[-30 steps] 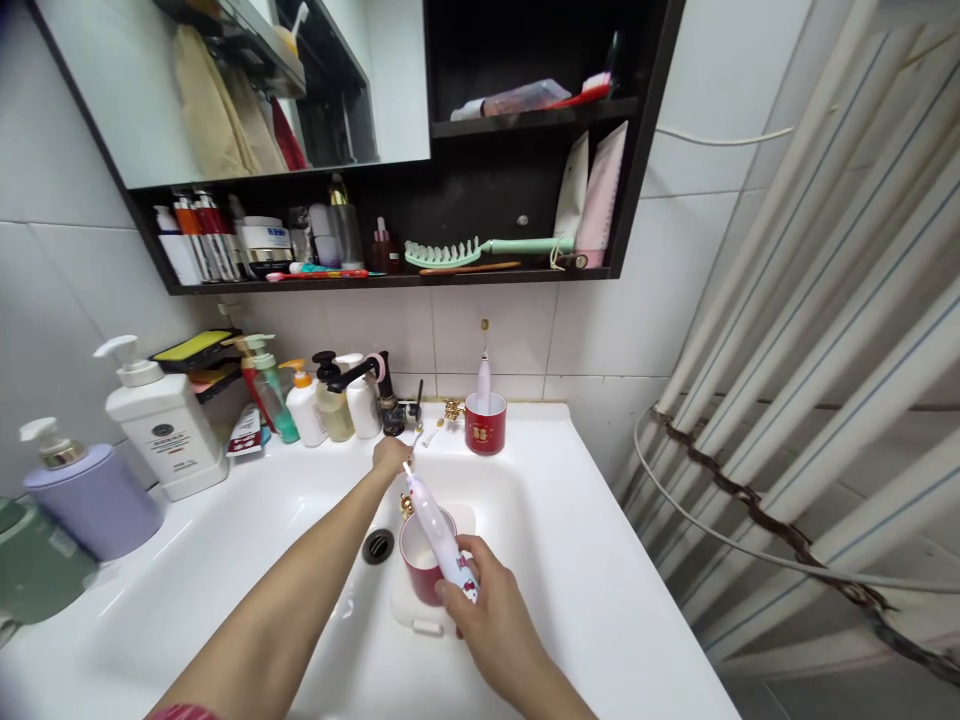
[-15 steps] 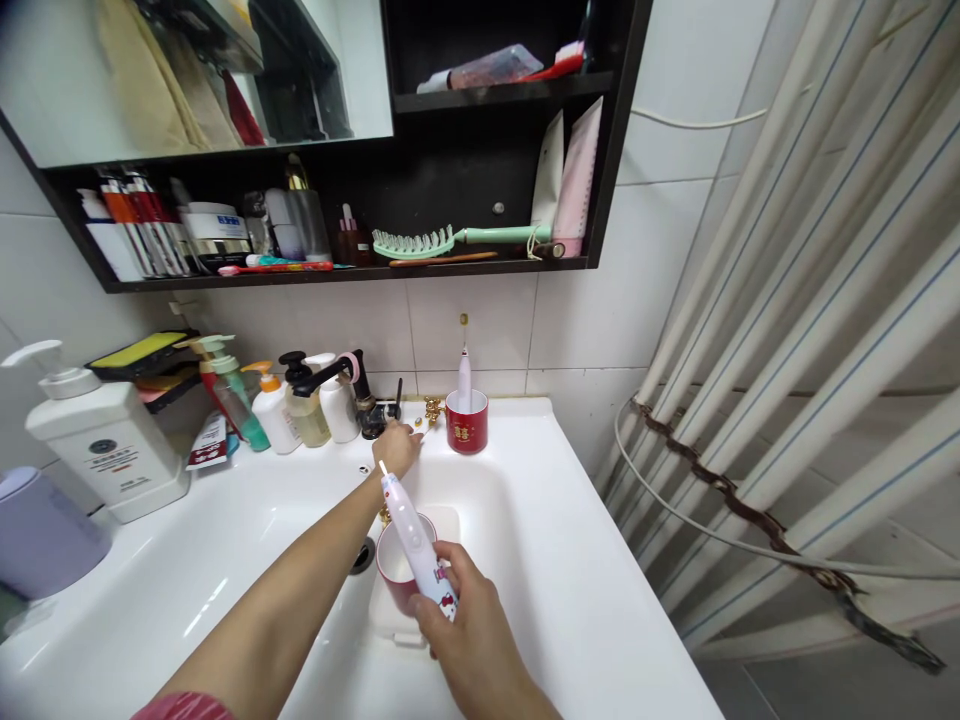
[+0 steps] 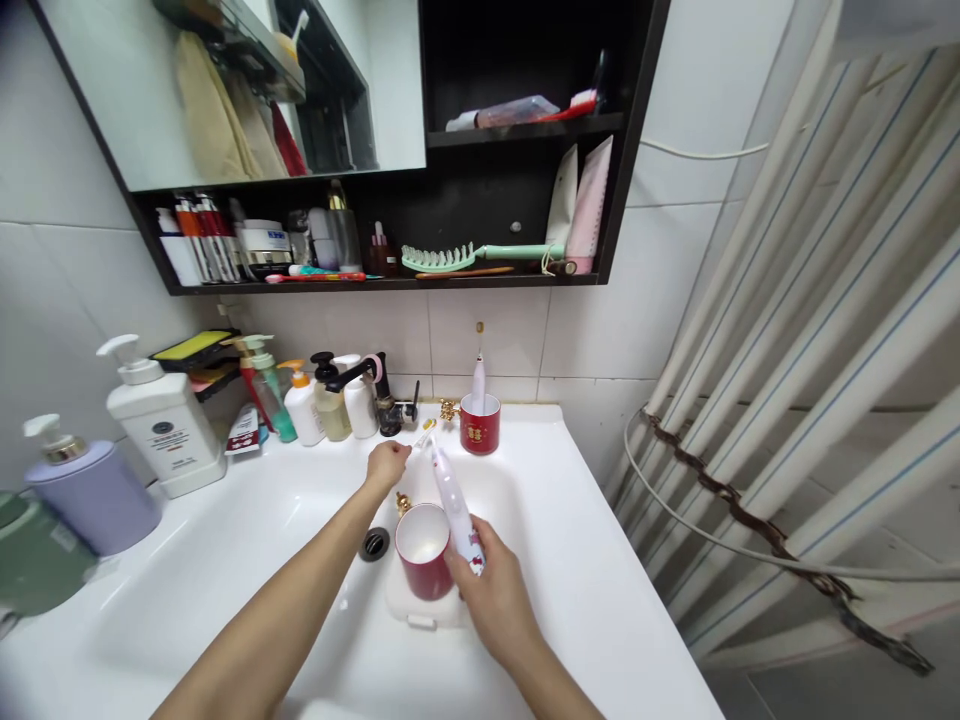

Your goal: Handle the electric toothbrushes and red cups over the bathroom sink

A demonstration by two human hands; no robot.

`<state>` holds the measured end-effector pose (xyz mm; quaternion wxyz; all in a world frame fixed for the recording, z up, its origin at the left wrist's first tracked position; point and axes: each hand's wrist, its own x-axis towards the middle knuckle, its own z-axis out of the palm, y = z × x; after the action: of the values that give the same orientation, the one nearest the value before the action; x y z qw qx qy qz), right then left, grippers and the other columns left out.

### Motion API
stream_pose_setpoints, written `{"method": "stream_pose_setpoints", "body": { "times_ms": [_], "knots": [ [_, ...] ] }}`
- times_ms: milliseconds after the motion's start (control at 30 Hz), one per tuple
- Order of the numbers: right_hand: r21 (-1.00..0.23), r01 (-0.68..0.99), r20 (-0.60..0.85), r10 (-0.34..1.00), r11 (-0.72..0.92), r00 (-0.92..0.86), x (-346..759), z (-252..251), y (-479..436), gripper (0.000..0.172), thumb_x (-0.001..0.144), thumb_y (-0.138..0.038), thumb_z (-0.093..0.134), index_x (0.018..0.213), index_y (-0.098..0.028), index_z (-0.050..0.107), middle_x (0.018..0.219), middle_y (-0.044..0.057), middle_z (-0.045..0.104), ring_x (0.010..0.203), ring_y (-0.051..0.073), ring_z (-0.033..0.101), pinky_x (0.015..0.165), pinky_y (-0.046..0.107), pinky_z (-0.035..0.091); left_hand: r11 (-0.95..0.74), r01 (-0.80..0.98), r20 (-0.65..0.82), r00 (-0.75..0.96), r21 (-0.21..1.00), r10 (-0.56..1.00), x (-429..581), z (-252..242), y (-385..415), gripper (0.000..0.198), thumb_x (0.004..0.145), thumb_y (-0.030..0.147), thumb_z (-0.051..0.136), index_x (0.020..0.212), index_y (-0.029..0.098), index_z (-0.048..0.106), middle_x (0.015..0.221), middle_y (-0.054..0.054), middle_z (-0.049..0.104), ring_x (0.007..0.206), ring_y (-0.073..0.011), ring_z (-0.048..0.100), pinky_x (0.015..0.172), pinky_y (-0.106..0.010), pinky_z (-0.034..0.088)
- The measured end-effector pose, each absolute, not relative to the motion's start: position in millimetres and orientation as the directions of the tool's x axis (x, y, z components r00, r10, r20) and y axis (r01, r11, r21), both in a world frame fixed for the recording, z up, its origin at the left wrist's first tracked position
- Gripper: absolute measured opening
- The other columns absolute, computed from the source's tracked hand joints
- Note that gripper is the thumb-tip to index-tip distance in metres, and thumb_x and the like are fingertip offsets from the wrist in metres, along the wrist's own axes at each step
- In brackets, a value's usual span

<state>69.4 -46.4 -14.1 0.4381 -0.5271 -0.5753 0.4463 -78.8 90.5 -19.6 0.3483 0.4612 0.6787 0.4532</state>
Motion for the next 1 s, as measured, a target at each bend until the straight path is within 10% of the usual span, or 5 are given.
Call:
{"method": "stream_pose_setpoints", "body": {
  "times_ms": [267,467,1000],
  "knots": [
    [-0.976,0.203,0.012,0.954,0.076,-0.301,55.3,-31.0,-53.5,0.021,0.069,-0.027,0.038,0.085,-0.015,0.045,0.055,-0.005,0.041,0.039,0.005,0.038,0.039,0.018,0.031,0.113,-0.267,-0.175,-0.218,0.957,0.96,-91.3,-15.0,27.7,0.016,0.071,0.009,0.038,0.056,0.013,0.043,0.053,-0.002,0.05,0.051,-0.0055,0.051,0.06,-0.018,0.043],
    [-0.972,0.23,-0.051,0.919,0.044,-0.39,42.3,-38.4,-64.6,0.024,0.069,-0.028,0.037,0.088,-0.016,0.046,0.056,-0.004,0.043,0.041,0.005,0.038,0.039,0.018,0.031,0.147,-0.722,-0.362,-0.152,0.676,0.92,-107.4,-21.3,11.0,0.01,0.068,0.001,0.04,0.064,0.008,0.046,0.055,-0.005,0.054,0.052,-0.0089,0.055,0.057,-0.018,0.045],
    [-0.975,0.217,-0.13,0.91,-0.046,-0.393,43.2,-51.3,-59.0,0.026,0.07,-0.031,0.036,0.09,-0.016,0.044,0.058,-0.004,0.044,0.037,0.004,0.039,0.036,0.018,0.03,0.157,-0.709,-0.305,-0.086,0.688,0.949,-108.0,-29.0,11.2,0.011,0.066,0.014,0.05,0.058,0.011,0.043,0.049,-0.001,0.05,0.047,-0.0088,0.052,0.049,-0.02,0.044]
  ]
}}
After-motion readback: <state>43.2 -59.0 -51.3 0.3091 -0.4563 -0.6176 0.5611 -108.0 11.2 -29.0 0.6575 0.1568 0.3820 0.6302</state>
